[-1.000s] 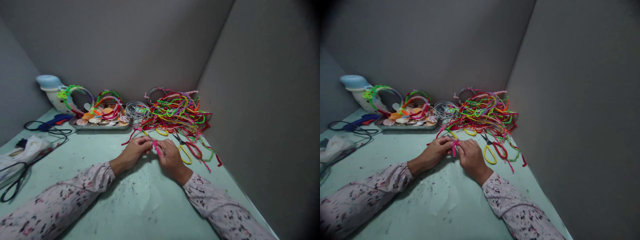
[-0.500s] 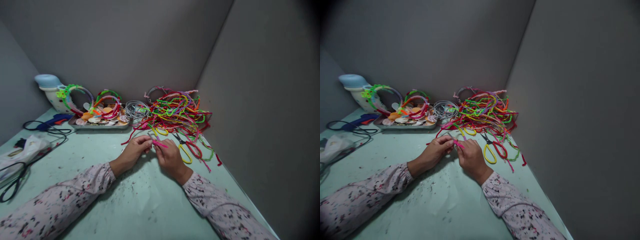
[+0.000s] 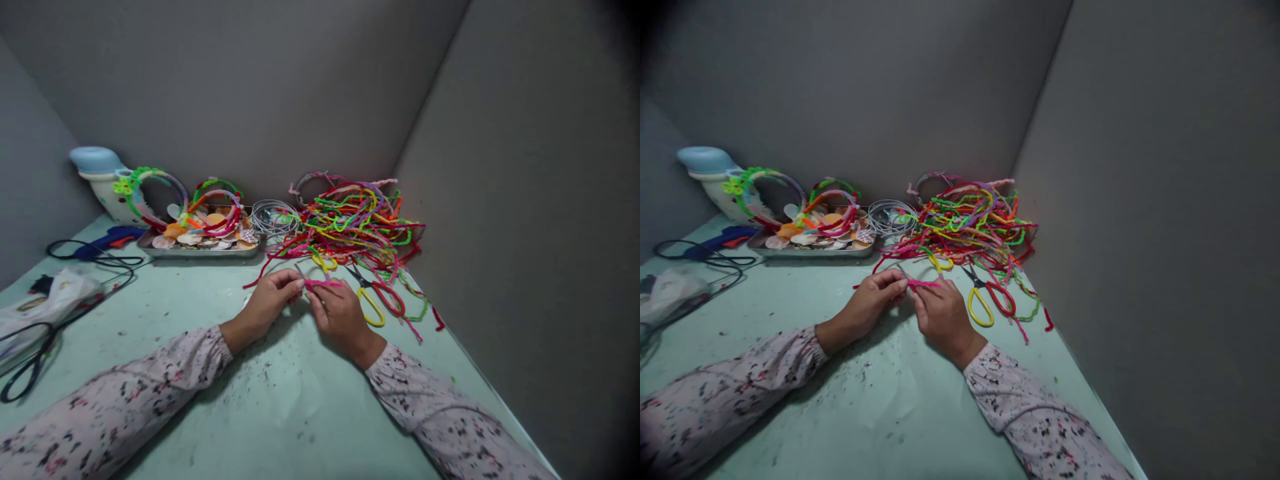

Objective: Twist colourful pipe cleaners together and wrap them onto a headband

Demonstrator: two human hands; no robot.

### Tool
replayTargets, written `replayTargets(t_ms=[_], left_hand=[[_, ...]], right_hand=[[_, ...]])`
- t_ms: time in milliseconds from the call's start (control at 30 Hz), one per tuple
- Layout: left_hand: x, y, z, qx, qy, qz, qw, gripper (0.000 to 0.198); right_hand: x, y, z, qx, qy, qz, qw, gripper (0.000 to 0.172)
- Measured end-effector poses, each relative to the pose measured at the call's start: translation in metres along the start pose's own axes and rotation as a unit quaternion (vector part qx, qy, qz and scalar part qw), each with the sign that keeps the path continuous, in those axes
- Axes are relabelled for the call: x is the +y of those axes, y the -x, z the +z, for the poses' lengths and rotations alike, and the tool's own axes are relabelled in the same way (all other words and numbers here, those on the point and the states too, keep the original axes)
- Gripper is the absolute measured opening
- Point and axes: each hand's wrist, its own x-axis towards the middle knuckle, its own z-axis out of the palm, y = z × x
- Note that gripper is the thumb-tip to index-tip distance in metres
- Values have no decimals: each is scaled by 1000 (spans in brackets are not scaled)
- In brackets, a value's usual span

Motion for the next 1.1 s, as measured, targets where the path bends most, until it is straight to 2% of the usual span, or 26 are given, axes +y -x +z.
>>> replayTargets(t_ms=[300, 600, 833, 1100], left_hand=[[3, 0, 2, 20, -42, 3, 999, 21], [3, 0, 2, 20, -41, 7, 999, 22], [1, -1, 1, 25, -57, 7, 998, 22], [0, -2, 1, 32, -70, 0, 997, 23]], right_hand=[[-2, -1, -3, -35, 4, 10, 999, 19], [-2, -2, -1, -16, 8, 30, 999, 19], [-2, -2, -2, -31, 13, 16, 999, 19], [0, -1, 0, -21, 39, -14, 999, 17]])
